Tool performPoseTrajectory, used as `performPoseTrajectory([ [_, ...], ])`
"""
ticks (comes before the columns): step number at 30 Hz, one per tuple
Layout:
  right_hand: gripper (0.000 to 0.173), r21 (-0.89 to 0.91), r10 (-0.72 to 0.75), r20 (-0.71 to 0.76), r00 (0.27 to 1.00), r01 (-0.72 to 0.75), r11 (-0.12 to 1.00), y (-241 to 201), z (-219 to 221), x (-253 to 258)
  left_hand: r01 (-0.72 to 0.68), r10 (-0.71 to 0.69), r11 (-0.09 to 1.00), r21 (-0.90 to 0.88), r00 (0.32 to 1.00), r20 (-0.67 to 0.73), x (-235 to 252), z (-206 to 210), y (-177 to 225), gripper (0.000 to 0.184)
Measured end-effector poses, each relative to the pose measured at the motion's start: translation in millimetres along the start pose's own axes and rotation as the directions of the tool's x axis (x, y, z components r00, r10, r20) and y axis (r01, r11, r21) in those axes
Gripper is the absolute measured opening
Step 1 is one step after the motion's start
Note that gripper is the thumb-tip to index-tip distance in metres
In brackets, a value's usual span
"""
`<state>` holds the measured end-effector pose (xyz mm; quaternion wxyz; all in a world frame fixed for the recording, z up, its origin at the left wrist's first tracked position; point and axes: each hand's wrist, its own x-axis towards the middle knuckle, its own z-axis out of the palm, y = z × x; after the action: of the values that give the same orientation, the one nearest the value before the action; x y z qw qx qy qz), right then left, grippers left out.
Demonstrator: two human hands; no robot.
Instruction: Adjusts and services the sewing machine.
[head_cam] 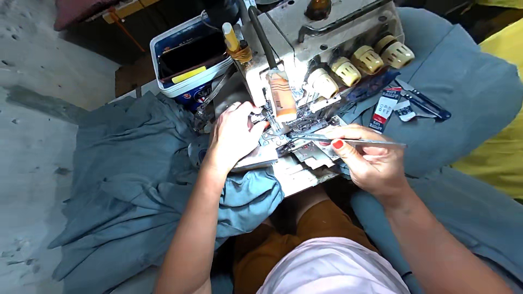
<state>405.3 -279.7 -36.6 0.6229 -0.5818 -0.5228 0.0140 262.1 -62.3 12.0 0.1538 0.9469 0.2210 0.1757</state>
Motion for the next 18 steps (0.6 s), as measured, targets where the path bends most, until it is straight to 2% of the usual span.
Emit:
performPoseTrajectory([
  [4, 0.015, 0.0, 0.011, 0.004, 1.0, -0.011, 1.0, 0, 3, -11, 0.073, -0.073, 0.997, 0.031, 0.997, 0.012, 3, 1, 10, 0.029],
  [7, 0.014, 0.042, 0.018, -0.012, 1.0, -0.017, 0.999, -3, 2, -16, 0.026, -0.032, 0.997, -0.067, 0.996, -0.086, 1, 3, 13, 0.02],
  [9, 0.016, 0.09, 0.035, -0.039, 0.999, -0.031, 0.995, -6, -2, -18, 0.012, -0.022, 0.985, -0.17, 0.998, -0.06, -1, -2, 12, 0.016],
  [11, 0.017, 0.142, 0.058, -0.068, 0.996, -0.048, 0.989, -9, -6, -20, 0.079, -0.079, 0.948, -0.307, 0.997, 0.012, -2, -11, 12, 0.013],
  [13, 0.018, 0.188, 0.089, -0.08, 0.993, -0.073, 0.98, -11, -7, -23, 0.138, -0.121, 0.875, -0.464, 0.99, 0.067, -3, -15, 6, 0.005],
  [16, 0.019, 0.221, 0.112, -0.056, 0.992, -0.097, 0.97, -12, -8, -24, 0.226, -0.115, 0.585, -0.779, 0.974, 0.196, -4, -13, -2, 0.013],
  [17, 0.019, 0.232, 0.121, -0.052, 0.991, -0.106, 0.967, -11, -8, -25, 0.244, -0.097, 0.539, -0.806, 0.969, 0.229, -5, -15, -6, 0.015],
  [18, 0.02, 0.241, 0.13, -0.051, 0.99, -0.114, 0.964, -11, -8, -27, 0.258, -0.09, 0.55, -0.794, 0.964, 0.251, -5, -18, -8, 0.017],
])
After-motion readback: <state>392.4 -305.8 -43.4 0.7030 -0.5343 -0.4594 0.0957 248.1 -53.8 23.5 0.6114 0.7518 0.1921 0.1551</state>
